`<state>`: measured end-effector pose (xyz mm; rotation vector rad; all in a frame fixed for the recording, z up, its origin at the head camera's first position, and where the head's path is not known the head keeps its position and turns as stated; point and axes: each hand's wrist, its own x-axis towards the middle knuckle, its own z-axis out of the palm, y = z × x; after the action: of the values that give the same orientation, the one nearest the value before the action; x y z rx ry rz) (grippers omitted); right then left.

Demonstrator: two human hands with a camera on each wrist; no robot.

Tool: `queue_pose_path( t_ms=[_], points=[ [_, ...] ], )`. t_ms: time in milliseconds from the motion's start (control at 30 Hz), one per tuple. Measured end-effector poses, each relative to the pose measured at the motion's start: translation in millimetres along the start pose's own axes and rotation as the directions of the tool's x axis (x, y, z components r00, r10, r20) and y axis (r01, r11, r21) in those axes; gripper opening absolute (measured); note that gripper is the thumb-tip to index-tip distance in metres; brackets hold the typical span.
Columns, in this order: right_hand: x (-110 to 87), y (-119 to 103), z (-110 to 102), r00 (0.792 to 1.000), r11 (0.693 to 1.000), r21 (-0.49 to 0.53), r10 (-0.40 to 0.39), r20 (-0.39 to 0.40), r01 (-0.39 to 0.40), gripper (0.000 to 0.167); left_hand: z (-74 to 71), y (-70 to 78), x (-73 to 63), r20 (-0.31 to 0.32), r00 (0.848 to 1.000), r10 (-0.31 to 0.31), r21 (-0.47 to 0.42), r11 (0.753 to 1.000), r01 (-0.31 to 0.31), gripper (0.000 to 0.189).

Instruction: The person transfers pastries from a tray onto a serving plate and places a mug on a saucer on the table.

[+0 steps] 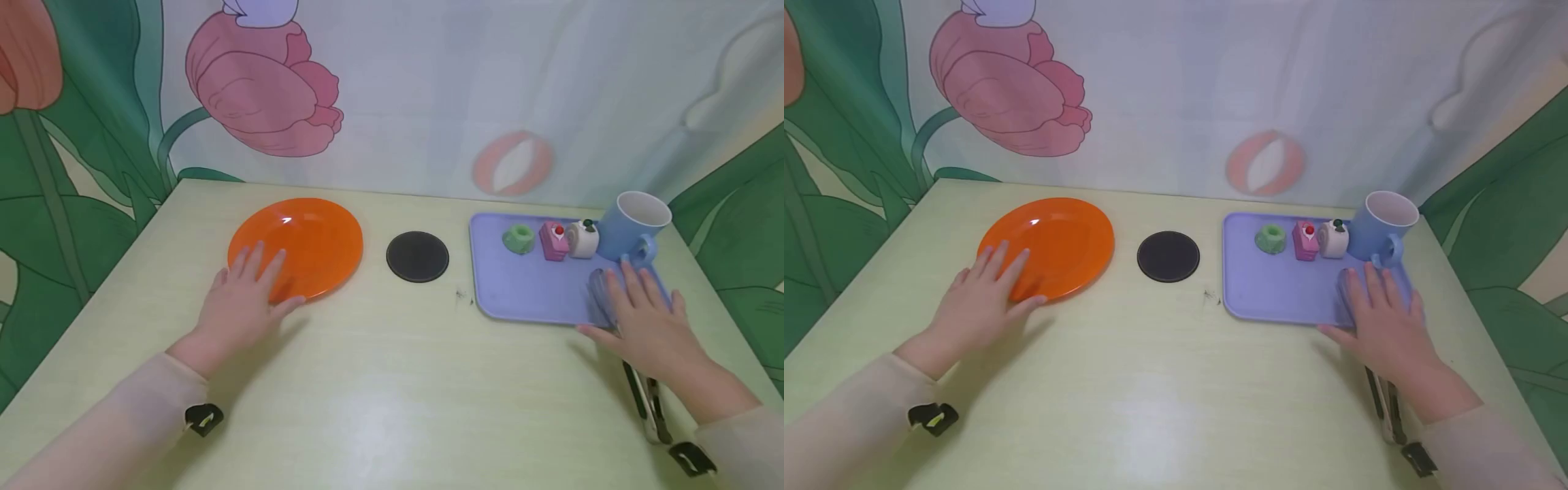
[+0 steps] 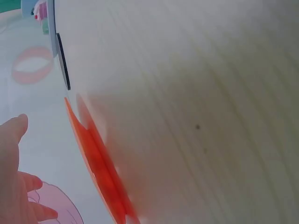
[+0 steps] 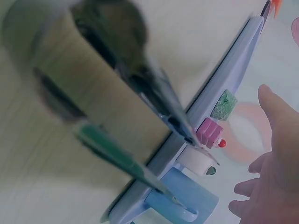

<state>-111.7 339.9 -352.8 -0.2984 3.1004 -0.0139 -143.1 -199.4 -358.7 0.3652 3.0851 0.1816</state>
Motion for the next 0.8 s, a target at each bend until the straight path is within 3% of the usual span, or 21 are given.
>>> queue_pose_path(
  t_ms=[467,667,800],
  points=[
    [-3.5,11,3,1.000,1.000,0.006,0.015,-0.004,-0.015,0.096,0.5,-15.1,-3.5,-0.007,0.999,-0.046,-0.044,0.998,0.046,0.093],
    [-6.3,15,6,0.996,0.995,0.054,0.087,0.013,-0.088,0.101,0.1,-23.6,-4.6,-0.037,0.998,-0.053,-0.093,0.994,0.049,0.093],
    [-7.8,17,9,0.989,0.987,0.083,0.136,0.063,-0.141,0.104,-1.7,-32.8,-5.5,-0.032,0.995,-0.096,-0.168,0.982,0.089,0.093]
  ],
)
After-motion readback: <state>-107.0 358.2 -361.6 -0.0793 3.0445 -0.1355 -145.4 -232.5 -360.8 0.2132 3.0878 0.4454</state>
